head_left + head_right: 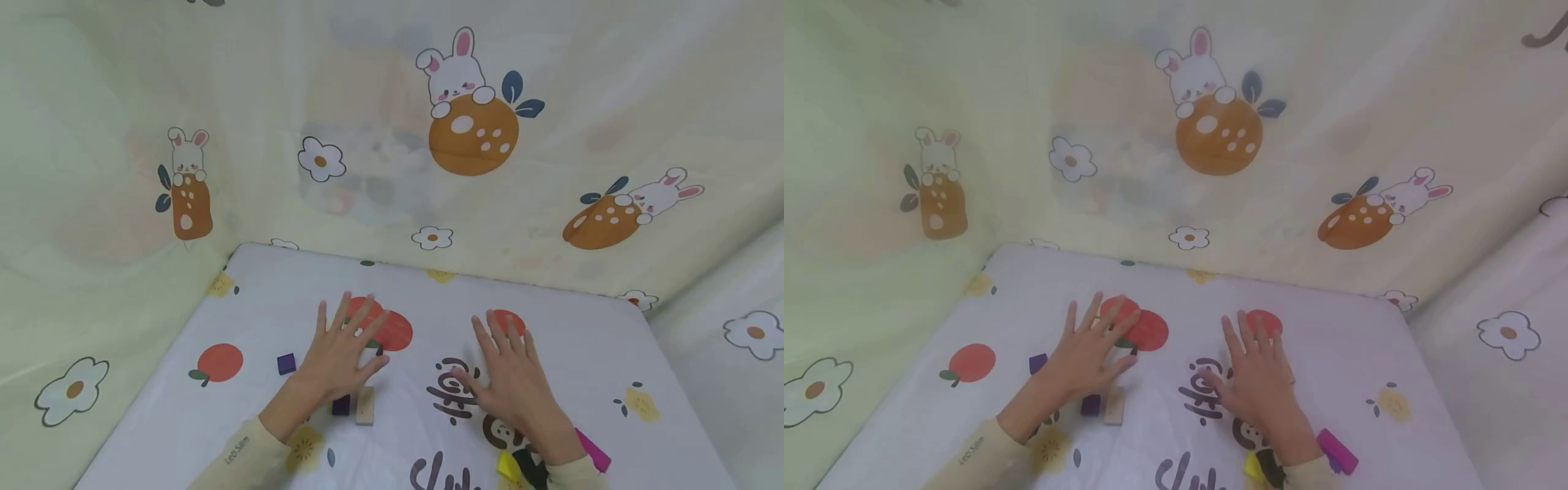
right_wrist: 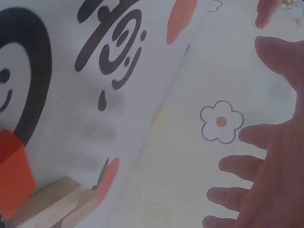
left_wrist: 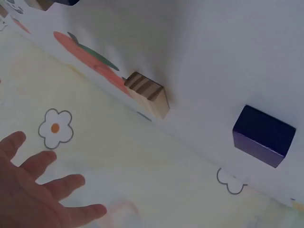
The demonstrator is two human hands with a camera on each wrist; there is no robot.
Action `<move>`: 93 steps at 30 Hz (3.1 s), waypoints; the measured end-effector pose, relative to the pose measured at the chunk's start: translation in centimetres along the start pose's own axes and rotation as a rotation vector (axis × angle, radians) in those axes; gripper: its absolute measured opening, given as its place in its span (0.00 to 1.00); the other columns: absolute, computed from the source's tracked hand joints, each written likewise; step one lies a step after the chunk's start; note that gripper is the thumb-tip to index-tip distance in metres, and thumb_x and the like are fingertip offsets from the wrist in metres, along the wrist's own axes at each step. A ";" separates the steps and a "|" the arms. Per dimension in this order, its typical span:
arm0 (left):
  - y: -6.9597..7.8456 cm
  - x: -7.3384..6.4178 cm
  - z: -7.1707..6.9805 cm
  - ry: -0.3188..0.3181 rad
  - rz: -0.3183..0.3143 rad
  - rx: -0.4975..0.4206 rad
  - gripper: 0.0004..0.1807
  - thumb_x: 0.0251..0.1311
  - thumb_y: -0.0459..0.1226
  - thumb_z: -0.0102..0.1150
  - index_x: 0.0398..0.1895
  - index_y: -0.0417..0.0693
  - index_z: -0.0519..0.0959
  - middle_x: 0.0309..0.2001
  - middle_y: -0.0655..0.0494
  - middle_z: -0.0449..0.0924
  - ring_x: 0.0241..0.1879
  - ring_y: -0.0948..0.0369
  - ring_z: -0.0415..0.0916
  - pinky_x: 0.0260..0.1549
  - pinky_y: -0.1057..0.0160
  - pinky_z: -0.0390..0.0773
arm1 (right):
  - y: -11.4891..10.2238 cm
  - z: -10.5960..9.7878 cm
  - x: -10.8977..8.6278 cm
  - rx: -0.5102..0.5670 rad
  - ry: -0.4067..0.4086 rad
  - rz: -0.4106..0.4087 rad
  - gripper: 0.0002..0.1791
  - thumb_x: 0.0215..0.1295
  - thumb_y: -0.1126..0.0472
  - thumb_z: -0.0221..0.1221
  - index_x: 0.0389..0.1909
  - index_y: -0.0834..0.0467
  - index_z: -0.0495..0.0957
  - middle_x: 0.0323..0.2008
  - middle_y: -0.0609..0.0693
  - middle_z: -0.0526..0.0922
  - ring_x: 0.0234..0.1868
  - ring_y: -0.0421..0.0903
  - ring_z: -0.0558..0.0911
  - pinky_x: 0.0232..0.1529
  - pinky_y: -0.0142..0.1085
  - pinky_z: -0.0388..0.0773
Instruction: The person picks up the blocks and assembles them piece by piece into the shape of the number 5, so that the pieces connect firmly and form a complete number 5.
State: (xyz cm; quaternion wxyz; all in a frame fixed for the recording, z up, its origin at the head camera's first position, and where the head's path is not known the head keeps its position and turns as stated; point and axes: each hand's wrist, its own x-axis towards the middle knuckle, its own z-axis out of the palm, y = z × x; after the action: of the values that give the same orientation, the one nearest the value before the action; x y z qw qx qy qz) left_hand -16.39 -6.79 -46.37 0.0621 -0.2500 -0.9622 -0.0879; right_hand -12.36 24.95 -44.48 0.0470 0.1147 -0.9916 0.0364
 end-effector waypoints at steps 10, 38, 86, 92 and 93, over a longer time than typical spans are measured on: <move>-0.6 -0.7 0.6 -0.007 -0.027 -0.059 0.41 0.74 0.66 0.46 0.85 0.67 0.56 0.88 0.53 0.48 0.86 0.36 0.40 0.78 0.22 0.42 | 1.5 -0.1 -0.3 0.025 -0.022 0.049 0.54 0.70 0.31 0.59 0.84 0.59 0.54 0.83 0.66 0.57 0.83 0.74 0.54 0.79 0.74 0.50; -2.0 -3.1 1.5 -0.028 -0.063 -0.176 0.40 0.74 0.61 0.52 0.84 0.57 0.61 0.86 0.47 0.52 0.85 0.35 0.44 0.79 0.23 0.42 | 6.1 2.0 -0.3 0.053 -0.106 0.167 0.54 0.70 0.37 0.63 0.83 0.65 0.52 0.81 0.73 0.55 0.80 0.77 0.56 0.78 0.73 0.52; -1.5 -5.7 1.0 -0.270 0.006 -0.215 0.26 0.72 0.53 0.64 0.65 0.50 0.82 0.59 0.54 0.83 0.55 0.59 0.75 0.58 0.55 0.84 | 9.0 3.4 -0.1 0.183 -0.201 0.399 0.23 0.73 0.55 0.63 0.54 0.73 0.80 0.36 0.61 0.82 0.34 0.52 0.77 0.38 0.46 0.85; -1.5 -5.9 0.9 -0.275 0.011 -0.205 0.22 0.72 0.52 0.64 0.61 0.50 0.84 0.58 0.54 0.83 0.56 0.57 0.76 0.58 0.54 0.84 | 9.1 3.4 0.3 0.225 -0.218 0.450 0.24 0.73 0.56 0.63 0.54 0.74 0.80 0.39 0.64 0.84 0.34 0.52 0.79 0.37 0.44 0.87; -1.5 -5.9 0.9 -0.273 0.013 -0.204 0.22 0.72 0.51 0.64 0.60 0.50 0.84 0.58 0.54 0.83 0.56 0.57 0.76 0.59 0.54 0.84 | 9.1 3.4 0.3 0.232 -0.219 0.457 0.24 0.73 0.56 0.63 0.54 0.75 0.80 0.39 0.65 0.84 0.34 0.52 0.79 0.37 0.44 0.87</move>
State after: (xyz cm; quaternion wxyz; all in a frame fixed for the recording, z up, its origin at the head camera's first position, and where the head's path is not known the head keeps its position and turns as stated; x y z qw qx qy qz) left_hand -12.07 -10.73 -48.46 -0.0945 -0.2710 -0.9461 -0.1501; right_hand -15.06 33.40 -48.41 -0.0832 -0.1040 -0.9802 0.1466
